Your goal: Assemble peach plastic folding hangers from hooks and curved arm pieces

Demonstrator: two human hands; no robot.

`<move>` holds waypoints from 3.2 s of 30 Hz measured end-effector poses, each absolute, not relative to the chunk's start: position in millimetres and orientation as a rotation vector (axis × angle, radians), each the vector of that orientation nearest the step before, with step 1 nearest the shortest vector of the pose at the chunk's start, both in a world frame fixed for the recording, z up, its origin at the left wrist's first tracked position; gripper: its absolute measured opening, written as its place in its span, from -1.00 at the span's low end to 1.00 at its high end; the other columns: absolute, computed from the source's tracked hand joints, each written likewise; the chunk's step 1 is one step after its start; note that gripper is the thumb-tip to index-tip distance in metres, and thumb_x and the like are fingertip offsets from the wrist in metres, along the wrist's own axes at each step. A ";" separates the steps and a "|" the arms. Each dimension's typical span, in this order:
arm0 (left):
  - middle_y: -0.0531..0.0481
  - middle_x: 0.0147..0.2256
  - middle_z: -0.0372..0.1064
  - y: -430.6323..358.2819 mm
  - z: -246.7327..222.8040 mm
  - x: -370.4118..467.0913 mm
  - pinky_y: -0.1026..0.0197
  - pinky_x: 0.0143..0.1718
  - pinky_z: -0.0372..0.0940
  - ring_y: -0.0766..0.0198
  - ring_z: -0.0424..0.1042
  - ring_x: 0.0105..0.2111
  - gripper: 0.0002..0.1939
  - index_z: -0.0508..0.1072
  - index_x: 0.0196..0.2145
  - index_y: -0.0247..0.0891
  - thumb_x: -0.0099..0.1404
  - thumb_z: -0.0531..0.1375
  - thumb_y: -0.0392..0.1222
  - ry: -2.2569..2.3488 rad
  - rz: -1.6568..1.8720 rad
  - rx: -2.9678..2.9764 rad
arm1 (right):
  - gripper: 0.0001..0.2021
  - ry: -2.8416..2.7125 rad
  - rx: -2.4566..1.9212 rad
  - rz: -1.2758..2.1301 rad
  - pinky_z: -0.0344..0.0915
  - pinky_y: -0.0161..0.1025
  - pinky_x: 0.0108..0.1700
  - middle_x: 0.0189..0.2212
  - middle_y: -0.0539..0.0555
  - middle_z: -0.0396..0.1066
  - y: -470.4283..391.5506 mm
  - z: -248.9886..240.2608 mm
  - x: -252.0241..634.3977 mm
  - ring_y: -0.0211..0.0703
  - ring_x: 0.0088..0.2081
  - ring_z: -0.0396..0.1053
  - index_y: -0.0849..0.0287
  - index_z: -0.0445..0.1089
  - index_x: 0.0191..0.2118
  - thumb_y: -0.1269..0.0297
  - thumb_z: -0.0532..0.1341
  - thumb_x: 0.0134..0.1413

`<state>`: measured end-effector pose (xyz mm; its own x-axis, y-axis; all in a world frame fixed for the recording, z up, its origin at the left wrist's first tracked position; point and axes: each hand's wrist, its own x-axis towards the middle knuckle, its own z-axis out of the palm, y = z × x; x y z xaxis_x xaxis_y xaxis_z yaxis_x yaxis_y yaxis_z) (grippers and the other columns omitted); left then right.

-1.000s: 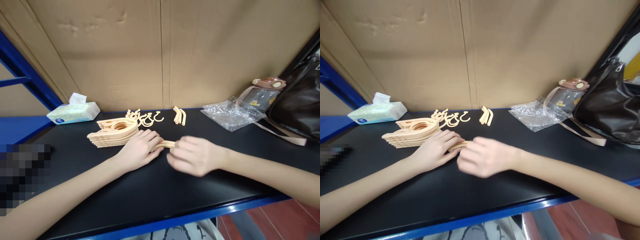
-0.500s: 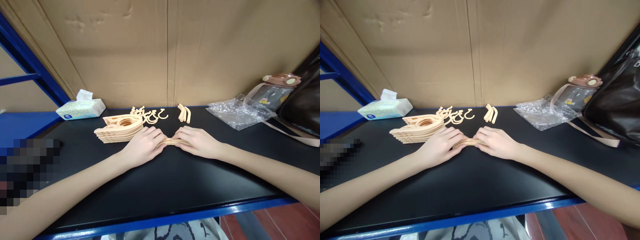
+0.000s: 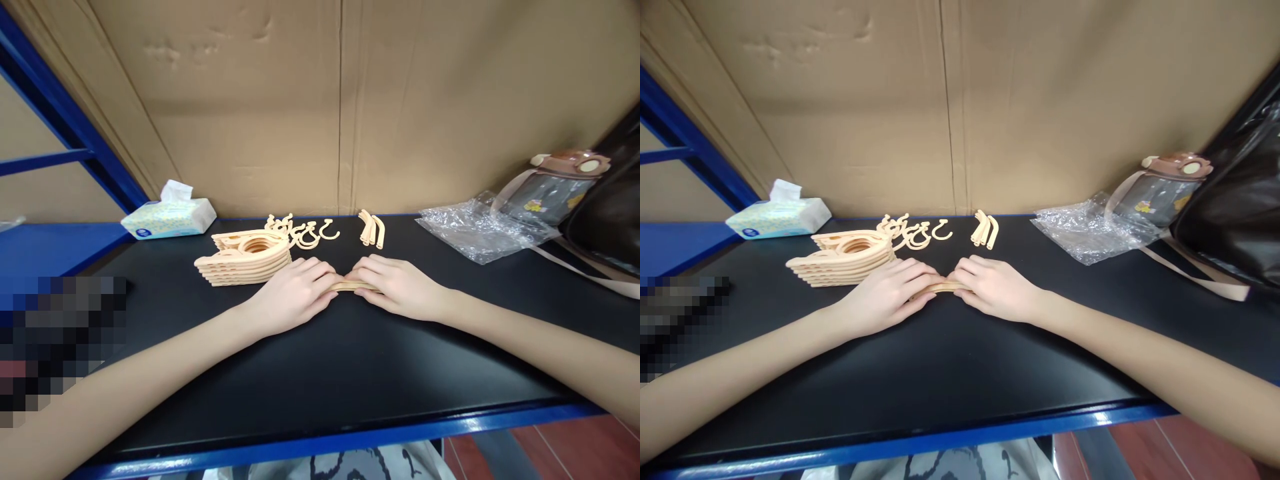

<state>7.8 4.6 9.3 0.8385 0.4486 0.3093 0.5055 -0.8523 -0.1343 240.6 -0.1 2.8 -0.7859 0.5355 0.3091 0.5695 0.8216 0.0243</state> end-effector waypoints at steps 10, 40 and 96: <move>-0.08 -0.15 0.34 4.6 9.6 7.9 0.19 -0.20 0.28 0.23 0.36 -0.22 -0.71 0.35 -0.06 -0.29 0.43 -0.10 -0.20 -0.755 -0.356 -2.811 | -0.71 -2.731 -0.857 -0.171 0.29 -0.18 -0.12 -0.18 0.11 0.33 1.4 1.5 240.6 -0.15 -0.16 0.28 0.22 0.28 -0.04 0.27 -0.08 0.28; -0.11 -0.03 0.28 4.1 5.1 5.0 0.11 -0.08 0.31 0.17 0.28 -0.08 -0.61 0.28 0.08 -0.31 0.33 -0.05 -0.38 -0.823 -0.347 -2.834 | -0.72 -2.606 -1.104 -0.488 0.23 -0.23 -0.20 -0.26 0.08 0.36 11.6 9.2 242.9 -0.16 -0.23 0.34 0.20 0.39 -0.15 0.19 0.01 0.24; -0.20 -0.02 0.32 4.4 6.0 3.4 0.03 -0.07 0.28 0.10 0.36 -0.04 -0.62 0.08 0.05 -0.24 0.32 0.07 -0.16 -0.629 -1.017 -2.941 | -0.88 -2.196 -0.853 0.185 0.15 -0.24 -0.16 -0.53 -0.09 0.36 -18.0 6.1 217.5 -0.30 -0.42 0.29 0.15 0.28 -0.47 0.35 0.18 0.07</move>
